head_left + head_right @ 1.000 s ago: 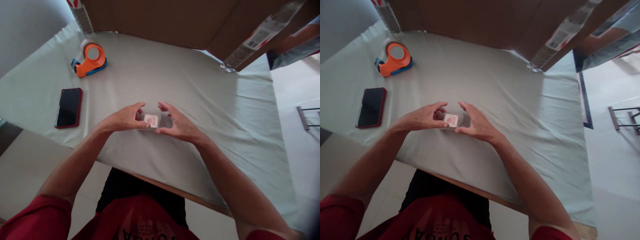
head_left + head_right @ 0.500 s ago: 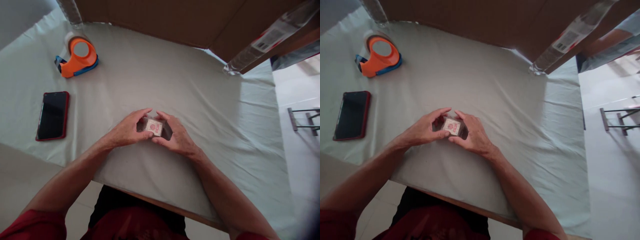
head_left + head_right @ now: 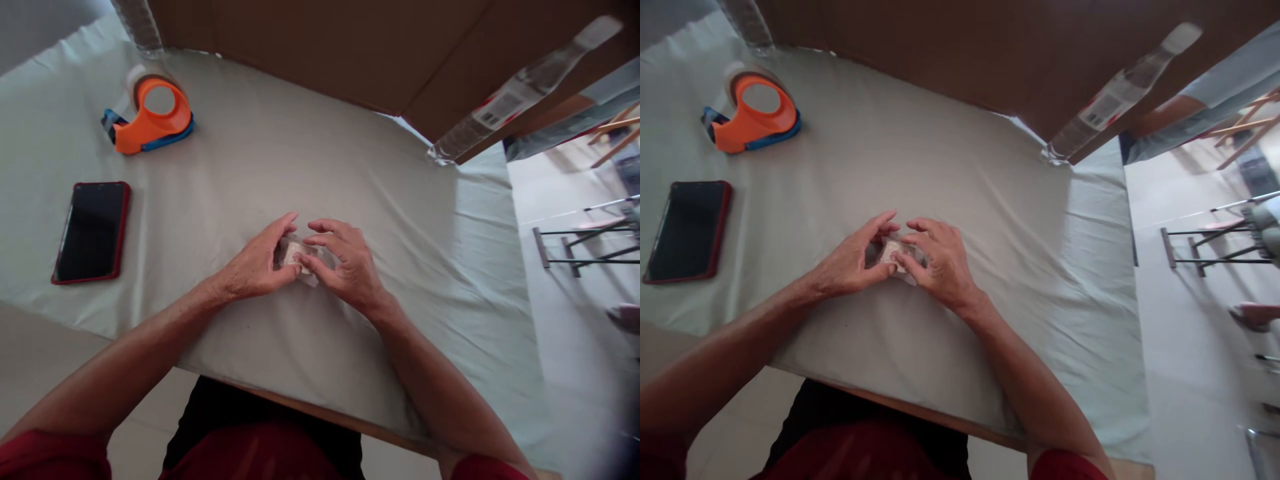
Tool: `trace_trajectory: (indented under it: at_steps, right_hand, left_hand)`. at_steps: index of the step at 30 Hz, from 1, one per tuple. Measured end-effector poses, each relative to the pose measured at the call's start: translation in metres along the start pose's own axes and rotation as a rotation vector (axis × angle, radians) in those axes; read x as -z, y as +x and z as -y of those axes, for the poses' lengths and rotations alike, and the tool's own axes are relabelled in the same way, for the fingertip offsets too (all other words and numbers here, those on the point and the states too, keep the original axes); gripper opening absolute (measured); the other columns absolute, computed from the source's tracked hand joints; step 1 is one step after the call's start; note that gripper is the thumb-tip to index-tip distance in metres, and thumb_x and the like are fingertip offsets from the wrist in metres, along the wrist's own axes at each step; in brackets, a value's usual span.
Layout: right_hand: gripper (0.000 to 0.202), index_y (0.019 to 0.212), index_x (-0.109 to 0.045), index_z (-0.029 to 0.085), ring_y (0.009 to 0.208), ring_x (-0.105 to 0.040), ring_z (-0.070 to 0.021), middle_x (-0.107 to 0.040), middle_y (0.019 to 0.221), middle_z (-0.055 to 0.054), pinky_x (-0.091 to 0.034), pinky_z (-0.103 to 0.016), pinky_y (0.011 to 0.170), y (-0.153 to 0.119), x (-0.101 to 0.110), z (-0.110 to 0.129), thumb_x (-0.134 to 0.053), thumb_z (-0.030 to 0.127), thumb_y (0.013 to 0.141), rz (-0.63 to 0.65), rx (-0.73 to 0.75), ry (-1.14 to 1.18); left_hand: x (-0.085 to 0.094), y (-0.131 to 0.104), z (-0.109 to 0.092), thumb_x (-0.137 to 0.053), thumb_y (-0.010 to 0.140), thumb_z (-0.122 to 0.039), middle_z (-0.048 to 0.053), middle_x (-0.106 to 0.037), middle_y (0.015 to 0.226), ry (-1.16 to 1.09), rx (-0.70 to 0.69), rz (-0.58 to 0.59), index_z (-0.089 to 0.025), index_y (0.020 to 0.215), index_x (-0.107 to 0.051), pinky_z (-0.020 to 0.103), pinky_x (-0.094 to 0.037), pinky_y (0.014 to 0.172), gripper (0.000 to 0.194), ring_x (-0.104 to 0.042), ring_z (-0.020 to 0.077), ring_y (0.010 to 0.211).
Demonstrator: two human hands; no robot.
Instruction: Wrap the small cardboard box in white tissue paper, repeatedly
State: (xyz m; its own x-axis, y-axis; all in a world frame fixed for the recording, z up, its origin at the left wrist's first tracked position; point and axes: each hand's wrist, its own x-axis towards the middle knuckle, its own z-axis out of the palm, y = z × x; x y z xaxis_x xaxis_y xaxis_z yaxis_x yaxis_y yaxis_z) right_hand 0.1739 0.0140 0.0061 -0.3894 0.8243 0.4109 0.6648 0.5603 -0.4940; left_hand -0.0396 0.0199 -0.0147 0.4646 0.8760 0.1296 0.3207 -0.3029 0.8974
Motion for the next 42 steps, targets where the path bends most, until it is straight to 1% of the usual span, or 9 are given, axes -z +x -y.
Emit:
trace_trajectory:
  at_steps: [6,12,16,20,24,28,34,40,42]
  right_hand:
    - [0.015,0.086,-0.068,0.025,0.107,-0.071,-0.0245,-0.077,0.113,-0.007,-0.048,-0.045,0.097,0.007,-0.001,0.003,-0.056,0.024,0.096,-0.032,0.028,-0.031]
    - [0.015,0.088,-0.064,0.023,0.103,-0.070,-0.0221,-0.077,0.110,-0.007,-0.051,-0.041,0.095,0.017,-0.003,0.007,-0.052,0.030,0.096,-0.028,-0.241,0.266]
    - [0.018,0.088,-0.068,0.022,0.094,-0.069,-0.0200,-0.077,0.101,-0.005,-0.052,-0.035,0.083,0.031,0.002,0.003,-0.056,0.034,0.092,-0.006,-0.369,0.352]
    - [0.018,0.082,-0.069,0.022,0.083,-0.066,-0.0189,-0.074,0.085,-0.003,-0.050,-0.034,0.076,0.040,0.009,-0.002,-0.060,0.035,0.088,0.040,-0.424,0.389]
    - [0.019,0.075,-0.068,0.021,0.076,-0.064,-0.0171,-0.072,0.078,-0.002,-0.050,-0.035,0.079,0.040,0.014,-0.005,-0.063,0.036,0.086,0.009,-0.475,0.427]
    - [0.019,0.080,-0.071,0.021,0.078,-0.065,-0.0163,-0.073,0.080,-0.002,-0.050,-0.034,0.081,0.034,0.016,-0.011,-0.065,0.038,0.085,-0.022,-0.509,0.529]
    - [0.021,0.080,-0.072,0.020,0.076,-0.063,-0.0161,-0.073,0.080,-0.004,-0.048,-0.032,0.073,0.017,0.017,-0.030,-0.067,0.040,0.083,-0.057,-0.614,0.557]
    - [0.026,0.076,-0.071,0.019,0.076,-0.060,-0.0156,-0.075,0.099,-0.006,-0.044,-0.029,0.068,0.008,0.016,-0.028,-0.069,0.045,0.081,0.152,-0.587,0.616]
    - [0.025,0.075,-0.072,0.019,0.077,-0.059,-0.0157,-0.074,0.090,-0.004,-0.043,-0.029,0.069,0.009,0.013,-0.024,-0.069,0.043,0.082,0.216,-0.551,0.630]
  left_hand:
    - [-0.003,0.002,0.000,-0.068,0.079,-0.031,0.019,-0.051,0.150,0.000,-0.079,-0.015,-0.018,0.157,-0.032,0.049,-0.046,0.113,0.087,-0.052,0.0316,0.137]
    - [-0.002,0.004,-0.002,-0.067,0.075,-0.024,0.016,-0.047,0.155,0.027,-0.197,-0.011,-0.024,0.159,-0.028,0.053,-0.042,0.117,0.094,-0.050,0.0323,0.139]
    - [0.000,0.005,-0.004,-0.070,0.075,-0.029,0.017,-0.042,0.159,-0.078,-0.113,0.012,-0.023,0.160,-0.026,0.056,-0.039,0.118,0.096,-0.045,0.0355,0.144]
    - [0.002,0.007,-0.003,-0.069,0.078,-0.038,0.020,-0.045,0.156,-0.195,0.015,0.004,-0.019,0.159,-0.027,0.056,-0.042,0.115,0.093,-0.046,0.0357,0.144]
    - [0.001,0.008,-0.002,-0.066,0.079,-0.036,0.021,-0.052,0.148,-0.198,0.079,-0.037,-0.016,0.154,-0.036,0.054,-0.047,0.110,0.084,-0.053,0.0336,0.136]
    - [0.001,0.008,-0.004,-0.064,0.080,-0.036,0.019,-0.059,0.140,-0.066,0.106,-0.075,-0.014,0.145,-0.048,0.050,-0.052,0.102,0.071,-0.061,0.0305,0.121]
    - [0.003,0.007,-0.011,-0.063,0.080,-0.038,0.015,-0.064,0.126,0.120,0.038,-0.044,-0.017,0.108,-0.065,0.048,-0.051,0.103,0.035,-0.060,0.0299,0.120]
    - [0.005,0.004,-0.018,-0.063,0.077,-0.036,0.017,-0.061,0.132,0.119,0.055,0.017,-0.019,0.096,-0.061,0.048,-0.048,0.106,0.026,-0.052,0.0328,0.136]
    - [0.005,0.003,-0.021,-0.064,0.076,-0.035,0.017,-0.061,0.131,0.094,0.055,0.026,-0.020,0.094,-0.060,0.047,-0.048,0.105,0.024,-0.051,0.0334,0.138]
